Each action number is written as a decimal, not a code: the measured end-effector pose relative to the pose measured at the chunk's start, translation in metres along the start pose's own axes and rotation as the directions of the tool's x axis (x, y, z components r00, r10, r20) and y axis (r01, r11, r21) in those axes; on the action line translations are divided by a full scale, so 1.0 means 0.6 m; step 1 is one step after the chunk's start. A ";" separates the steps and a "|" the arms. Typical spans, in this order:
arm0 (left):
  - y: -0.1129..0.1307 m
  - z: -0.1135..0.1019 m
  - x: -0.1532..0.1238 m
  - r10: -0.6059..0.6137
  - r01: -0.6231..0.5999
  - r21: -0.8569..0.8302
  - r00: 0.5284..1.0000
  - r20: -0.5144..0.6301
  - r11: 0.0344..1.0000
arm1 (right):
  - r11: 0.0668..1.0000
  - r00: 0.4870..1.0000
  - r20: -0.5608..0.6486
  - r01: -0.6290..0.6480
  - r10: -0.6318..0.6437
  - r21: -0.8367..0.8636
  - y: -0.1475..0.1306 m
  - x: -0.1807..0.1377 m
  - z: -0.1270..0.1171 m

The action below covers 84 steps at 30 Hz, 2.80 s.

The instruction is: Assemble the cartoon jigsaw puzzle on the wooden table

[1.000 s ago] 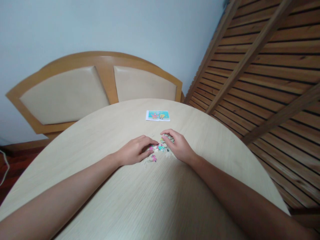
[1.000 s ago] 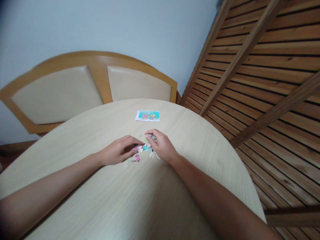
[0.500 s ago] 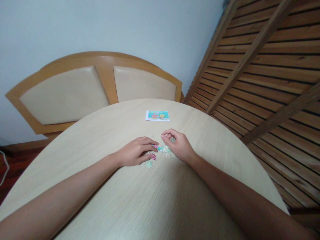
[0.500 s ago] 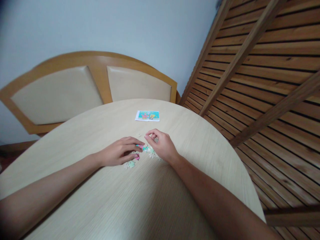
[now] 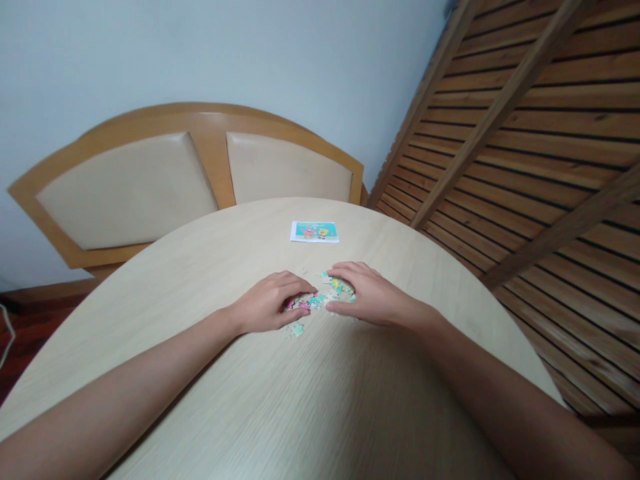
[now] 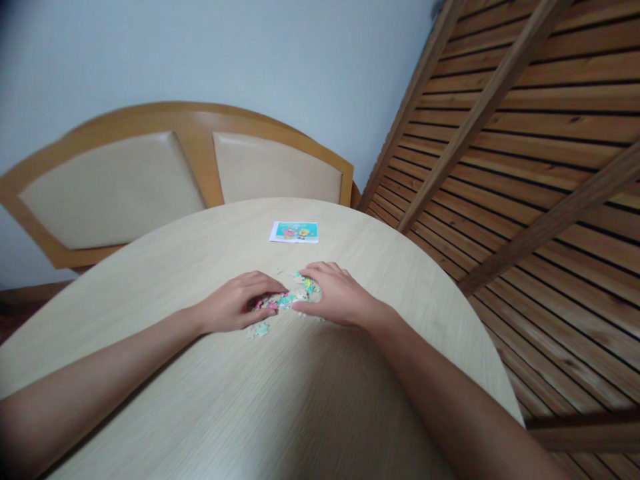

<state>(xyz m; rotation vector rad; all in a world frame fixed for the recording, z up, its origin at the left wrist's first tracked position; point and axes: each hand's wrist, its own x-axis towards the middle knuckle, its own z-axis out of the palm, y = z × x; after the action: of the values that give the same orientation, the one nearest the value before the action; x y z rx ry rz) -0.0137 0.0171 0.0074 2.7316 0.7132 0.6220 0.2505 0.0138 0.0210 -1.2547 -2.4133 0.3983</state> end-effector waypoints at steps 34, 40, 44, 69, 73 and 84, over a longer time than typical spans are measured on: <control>0.016 0.012 0.007 -0.083 -0.014 -0.294 0.946 -0.313 0.956 | 0.944 0.974 -0.200 0.165 -0.110 0.285 -0.026 0.013 0.055; 0.016 0.012 0.007 -0.098 -0.007 -0.307 0.941 -0.324 0.952 | 0.895 0.976 -0.211 0.137 -0.049 0.425 -0.026 0.013 0.058; 0.013 0.015 0.006 -0.156 0.053 -0.295 0.929 -0.334 0.954 | 0.855 0.971 -0.237 0.120 0.003 0.504 -0.024 0.015 0.062; 0.013 0.010 0.003 -0.174 0.104 -0.251 0.945 -0.276 0.962 | 0.954 0.973 -0.228 0.109 -0.044 0.279 -0.020 0.013 0.049; 0.012 0.011 0.003 -0.180 0.109 -0.260 0.948 -0.264 0.959 | 0.942 0.964 -0.203 0.222 -0.174 0.251 -0.016 0.015 0.047; 0.004 0.020 0.002 -0.203 0.183 -0.113 0.955 -0.214 0.977 | 0.997 0.999 0.048 -0.020 0.024 -0.079 0.032 -0.009 0.038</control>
<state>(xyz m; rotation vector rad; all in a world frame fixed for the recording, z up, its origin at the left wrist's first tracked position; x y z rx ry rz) -0.0059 0.0141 -0.0020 2.4919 0.9645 0.9021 0.2565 0.0186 -0.0083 -1.3209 -2.4797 0.3468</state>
